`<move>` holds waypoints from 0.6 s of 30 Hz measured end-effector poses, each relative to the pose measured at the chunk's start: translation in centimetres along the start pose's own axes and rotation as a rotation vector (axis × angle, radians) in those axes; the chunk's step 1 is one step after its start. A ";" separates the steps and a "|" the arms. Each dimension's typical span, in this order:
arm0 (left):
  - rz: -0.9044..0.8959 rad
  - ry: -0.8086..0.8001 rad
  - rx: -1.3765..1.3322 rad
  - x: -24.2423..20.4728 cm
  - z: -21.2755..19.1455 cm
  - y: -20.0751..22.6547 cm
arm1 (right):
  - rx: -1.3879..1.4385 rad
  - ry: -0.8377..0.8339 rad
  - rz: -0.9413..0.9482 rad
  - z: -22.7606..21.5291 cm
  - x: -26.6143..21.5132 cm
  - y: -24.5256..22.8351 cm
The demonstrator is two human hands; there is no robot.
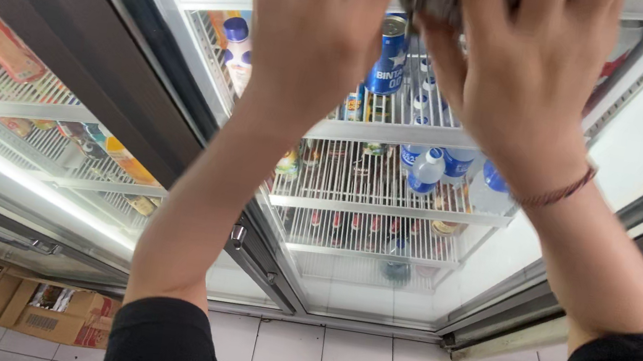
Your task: The person cleans the glass door of a commercial refrigerator using a checkered cloth. They wipe the upper and middle sections, then sit on the floor to clean the lower parts. The person retrieves a green spray bottle, applies liquid to the cloth, and continues wiping the door surface.
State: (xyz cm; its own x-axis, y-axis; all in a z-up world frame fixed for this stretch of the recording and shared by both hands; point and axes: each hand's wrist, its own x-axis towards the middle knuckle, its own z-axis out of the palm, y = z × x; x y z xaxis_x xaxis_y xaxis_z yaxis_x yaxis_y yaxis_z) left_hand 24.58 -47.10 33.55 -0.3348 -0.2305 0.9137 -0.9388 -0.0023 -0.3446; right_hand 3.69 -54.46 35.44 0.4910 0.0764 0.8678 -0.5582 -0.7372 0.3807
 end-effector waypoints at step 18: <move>0.021 -0.035 0.196 -12.6 -4.1 -5.3 | 0.084 -0.095 -0.082 6.8 -3.6 -12.2</move>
State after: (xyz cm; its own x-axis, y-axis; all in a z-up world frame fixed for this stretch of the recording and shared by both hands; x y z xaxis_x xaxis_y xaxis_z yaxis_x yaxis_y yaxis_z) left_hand 33.45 -40.23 24.75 -0.3478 -0.2657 0.8991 -0.8967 -0.1859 -0.4018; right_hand 13.29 -50.24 25.50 0.5960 0.0778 0.7992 -0.4574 -0.7852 0.4175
